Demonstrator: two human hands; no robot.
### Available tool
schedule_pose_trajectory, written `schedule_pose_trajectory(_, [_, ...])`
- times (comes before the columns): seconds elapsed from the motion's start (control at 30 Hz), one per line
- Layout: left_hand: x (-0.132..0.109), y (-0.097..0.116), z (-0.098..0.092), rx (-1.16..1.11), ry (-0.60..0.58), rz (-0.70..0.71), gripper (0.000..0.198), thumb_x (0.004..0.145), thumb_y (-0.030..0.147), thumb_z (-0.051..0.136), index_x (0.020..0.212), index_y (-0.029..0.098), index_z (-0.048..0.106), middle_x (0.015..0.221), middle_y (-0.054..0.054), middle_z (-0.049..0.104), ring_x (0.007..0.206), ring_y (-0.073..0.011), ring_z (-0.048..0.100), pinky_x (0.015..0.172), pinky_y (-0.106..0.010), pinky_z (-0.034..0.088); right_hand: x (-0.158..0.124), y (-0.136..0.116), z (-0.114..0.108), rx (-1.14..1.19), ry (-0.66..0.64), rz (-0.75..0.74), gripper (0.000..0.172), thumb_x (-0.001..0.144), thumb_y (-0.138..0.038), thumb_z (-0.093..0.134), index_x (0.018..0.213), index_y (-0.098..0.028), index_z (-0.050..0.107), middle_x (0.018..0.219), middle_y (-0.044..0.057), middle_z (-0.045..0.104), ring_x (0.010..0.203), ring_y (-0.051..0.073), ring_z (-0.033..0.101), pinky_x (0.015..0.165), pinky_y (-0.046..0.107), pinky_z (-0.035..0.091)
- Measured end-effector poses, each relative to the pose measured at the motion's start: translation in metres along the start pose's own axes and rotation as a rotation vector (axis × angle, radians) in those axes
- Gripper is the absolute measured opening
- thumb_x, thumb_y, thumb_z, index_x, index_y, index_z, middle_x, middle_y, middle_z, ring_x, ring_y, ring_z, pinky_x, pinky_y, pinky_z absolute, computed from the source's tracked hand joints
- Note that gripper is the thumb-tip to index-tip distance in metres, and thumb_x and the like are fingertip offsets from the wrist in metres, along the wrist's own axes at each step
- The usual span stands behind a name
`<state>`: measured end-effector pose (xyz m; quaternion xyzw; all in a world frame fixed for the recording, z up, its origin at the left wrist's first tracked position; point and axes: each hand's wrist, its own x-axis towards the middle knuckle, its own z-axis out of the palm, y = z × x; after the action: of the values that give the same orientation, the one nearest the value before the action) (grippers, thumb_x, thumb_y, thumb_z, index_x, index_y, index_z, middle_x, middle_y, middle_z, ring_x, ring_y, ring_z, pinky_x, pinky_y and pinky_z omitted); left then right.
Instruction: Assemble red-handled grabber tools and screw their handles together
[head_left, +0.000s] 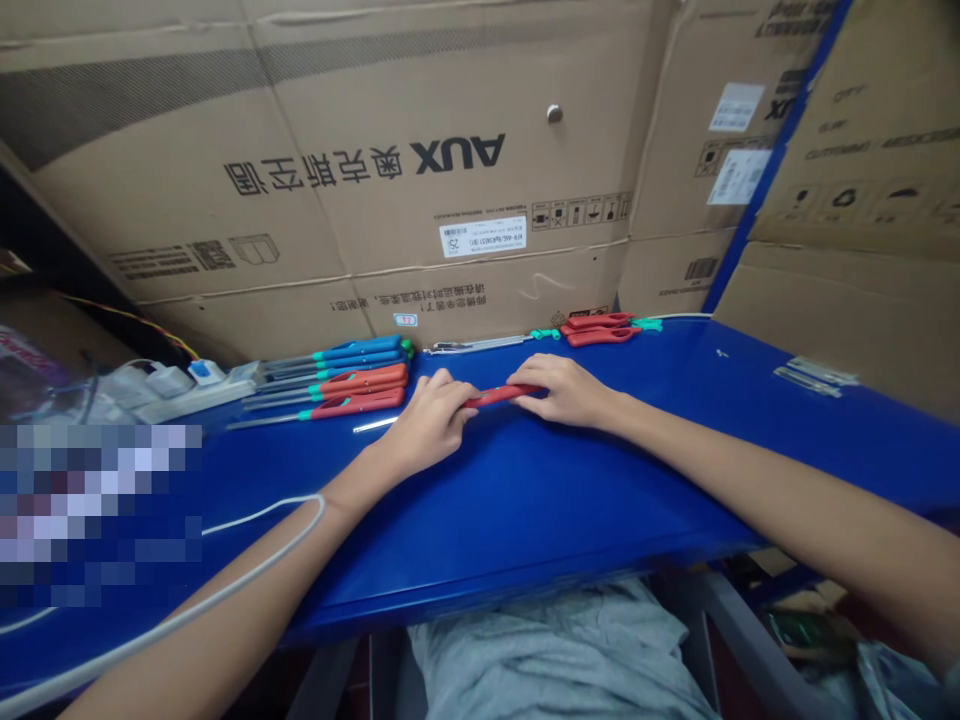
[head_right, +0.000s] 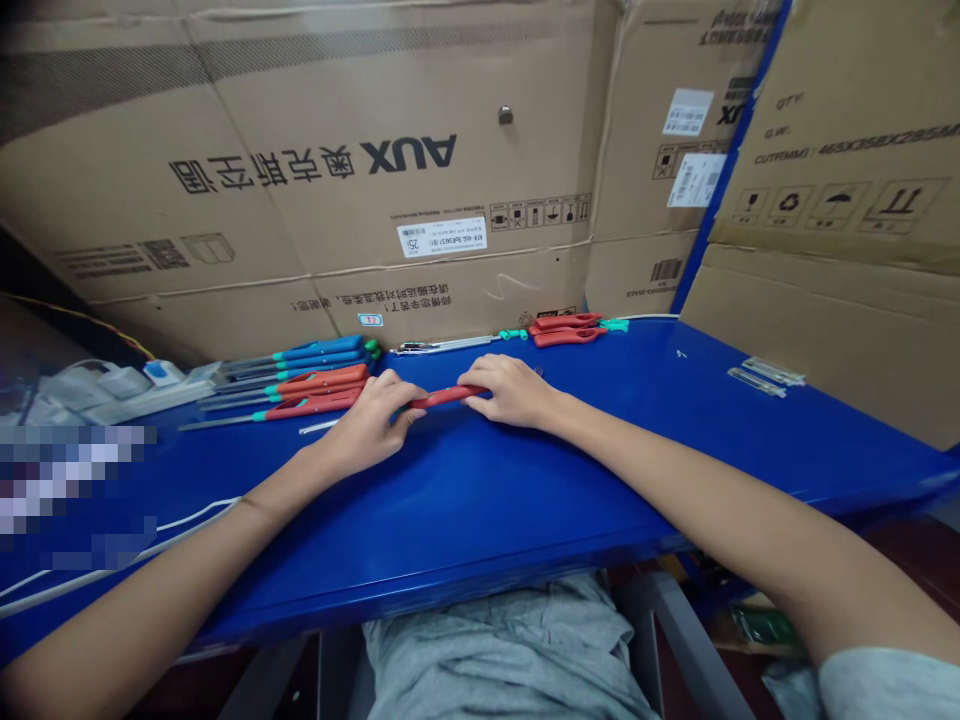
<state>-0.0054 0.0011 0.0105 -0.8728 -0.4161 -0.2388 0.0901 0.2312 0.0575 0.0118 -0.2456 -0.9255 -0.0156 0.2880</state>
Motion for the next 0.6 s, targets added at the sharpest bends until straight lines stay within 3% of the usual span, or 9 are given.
schedule_pose_trajectory(0.3, [0.003,0.009,-0.002,-0.040,-0.210,-0.098,0.023,0.099,0.025,0.039,0.088,0.017,0.058,0.085,-0.005,0.060,0.090,-0.0224,0.050,0.077,-0.038,0.028,-0.002,0.009,0.012,0.009,0.093,-0.111,0.014,0.083,-0.020,0.065,0.094,-0.014,0.071,0.091,0.010,0.072,0.084,0.022,0.064,0.077,0.033,0.052])
schedule_pose_trajectory(0.6, [0.004,0.010,0.000,-0.006,-0.135,-0.112,0.022,0.094,0.017,0.040,0.085,0.018,0.060,0.080,-0.005,0.061,0.087,-0.0214,0.049,0.075,-0.038,0.026,-0.001,0.004,0.009,0.038,0.108,-0.091,0.015,0.082,-0.022,0.065,0.094,-0.014,0.070,0.089,0.009,0.072,0.081,0.021,0.065,0.073,0.032,0.052])
